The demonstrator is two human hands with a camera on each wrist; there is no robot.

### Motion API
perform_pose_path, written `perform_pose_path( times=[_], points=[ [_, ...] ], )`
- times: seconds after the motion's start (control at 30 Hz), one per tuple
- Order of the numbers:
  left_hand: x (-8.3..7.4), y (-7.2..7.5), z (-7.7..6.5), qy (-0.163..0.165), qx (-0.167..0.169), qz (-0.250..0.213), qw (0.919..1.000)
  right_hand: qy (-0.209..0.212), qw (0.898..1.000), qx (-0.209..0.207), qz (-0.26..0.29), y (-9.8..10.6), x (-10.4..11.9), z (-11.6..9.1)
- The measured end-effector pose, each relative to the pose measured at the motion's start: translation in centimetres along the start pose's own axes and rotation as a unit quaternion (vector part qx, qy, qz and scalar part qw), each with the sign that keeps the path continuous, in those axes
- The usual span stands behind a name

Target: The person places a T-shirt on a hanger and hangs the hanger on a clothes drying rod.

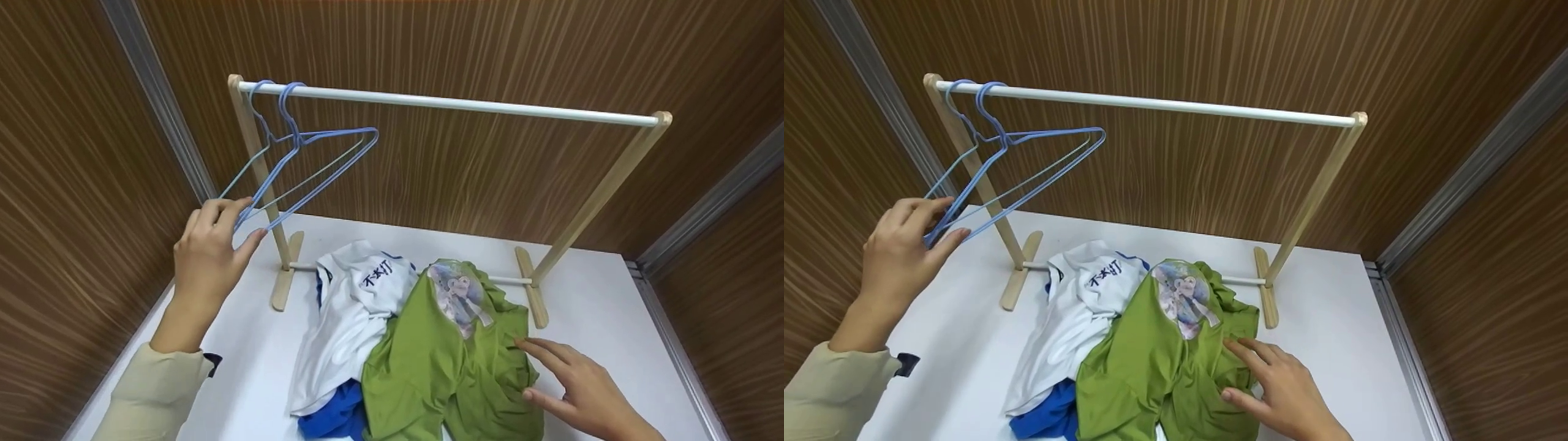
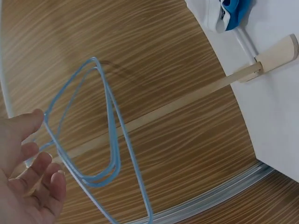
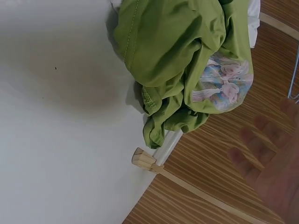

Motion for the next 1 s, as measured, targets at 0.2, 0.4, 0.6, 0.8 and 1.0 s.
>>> perform_pose_path(
  times=[0.2, 0.4, 0.6, 0.8, 1.0],
  points=[
    [0.9, -0.4, 0.1, 0.005, 0.004, 0.009, 0.9999, -0.023, 0.996, 0.066, 0.064, -3.4, 0.4, -1.1],
    [1.2, -0.5, 0.4, 0.006, 0.01, 0.013, 0.9999, -0.095, 0.968, 0.181, 0.146, -6.0, 0.2, -2.2],
    [1.3, -0.2, 0.5, 0.019, 0.003, -0.008, 0.9998, -0.136, 0.954, 0.199, 0.176, -6.7, -0.7, -2.7],
    [1.2, -0.5, 0.5, 0.062, 0.021, -0.074, 0.9951, -0.125, 0.955, 0.202, 0.178, -7.5, -1.5, -3.2],
    [0.6, -0.7, 0.4, 0.108, 0.043, -0.126, 0.9852, -0.143, 0.946, 0.214, 0.194, -7.9, -1.5, -3.6]
  ],
)
Point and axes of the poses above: each hand's wrist, its own z-axis towards the middle knuckle, its own y-axis out of the back of the hand, x = y × z, the point moved 3 cm from there along z, towards the middle knuckle, and after that the axes turned 9 degrees about y, right-handed, at the moved point
